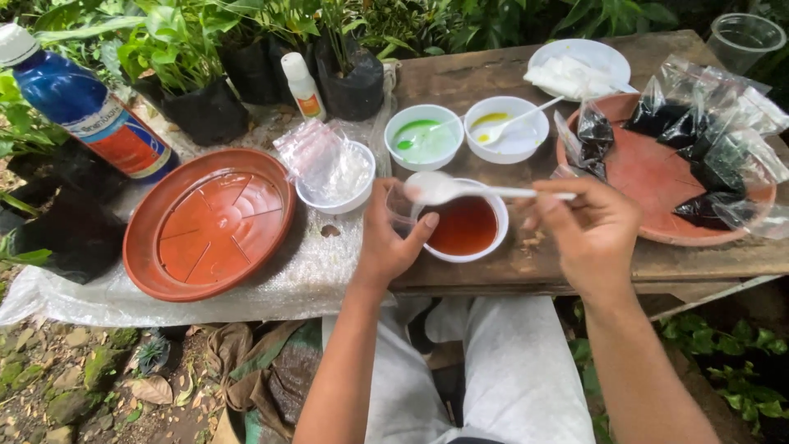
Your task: The person stirs a reddish-brown liquid in a small white bowl using a white plastic spoon. The person holds the bowl steady with their left hand while stirring with their right hand.
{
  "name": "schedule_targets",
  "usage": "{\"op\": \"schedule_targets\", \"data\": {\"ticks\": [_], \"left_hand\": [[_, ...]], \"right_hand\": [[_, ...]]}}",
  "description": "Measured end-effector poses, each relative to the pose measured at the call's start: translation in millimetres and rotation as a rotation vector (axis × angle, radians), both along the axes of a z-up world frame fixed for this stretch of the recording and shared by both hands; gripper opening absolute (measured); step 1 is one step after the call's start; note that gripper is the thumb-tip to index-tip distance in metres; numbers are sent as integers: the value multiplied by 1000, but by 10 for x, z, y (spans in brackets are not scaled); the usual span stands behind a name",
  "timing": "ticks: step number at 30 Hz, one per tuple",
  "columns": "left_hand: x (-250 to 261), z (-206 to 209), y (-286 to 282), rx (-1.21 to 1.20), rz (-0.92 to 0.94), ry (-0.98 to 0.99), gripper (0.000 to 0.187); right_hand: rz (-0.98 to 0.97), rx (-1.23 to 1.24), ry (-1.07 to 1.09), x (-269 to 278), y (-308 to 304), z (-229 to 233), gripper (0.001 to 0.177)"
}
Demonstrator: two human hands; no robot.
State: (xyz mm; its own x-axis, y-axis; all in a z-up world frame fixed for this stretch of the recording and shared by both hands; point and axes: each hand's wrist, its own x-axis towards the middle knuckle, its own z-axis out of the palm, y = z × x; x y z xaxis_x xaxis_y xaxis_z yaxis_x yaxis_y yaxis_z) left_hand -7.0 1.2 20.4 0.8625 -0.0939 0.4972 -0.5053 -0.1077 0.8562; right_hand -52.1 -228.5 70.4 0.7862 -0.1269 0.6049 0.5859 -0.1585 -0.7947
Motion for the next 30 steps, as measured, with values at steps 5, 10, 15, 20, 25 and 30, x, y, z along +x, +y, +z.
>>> {"op": "schedule_targets", "data": {"ticks": [5,10,15,20,25,30], "left_hand": [[39,-129,3,22,6,12,52],[47,-111,16,32,11,1,49],[37,-93,16,39,2,9,47],[61,-140,9,38,-2,-14,45],[71,-167,14,45,12,-9,46],[40,-125,9,35,12,6,45]], "right_hand": [[-62,342,170,148,-214,-557,9],[-87,320,293,202,-221,-793,9],[-97,285,319,142,-240,-774,11],[-107,224,303,126,-215,-714,12],[-101,192,342,97,-198,-643,13],[-100,200,343,103,-187,-644,13]]}}
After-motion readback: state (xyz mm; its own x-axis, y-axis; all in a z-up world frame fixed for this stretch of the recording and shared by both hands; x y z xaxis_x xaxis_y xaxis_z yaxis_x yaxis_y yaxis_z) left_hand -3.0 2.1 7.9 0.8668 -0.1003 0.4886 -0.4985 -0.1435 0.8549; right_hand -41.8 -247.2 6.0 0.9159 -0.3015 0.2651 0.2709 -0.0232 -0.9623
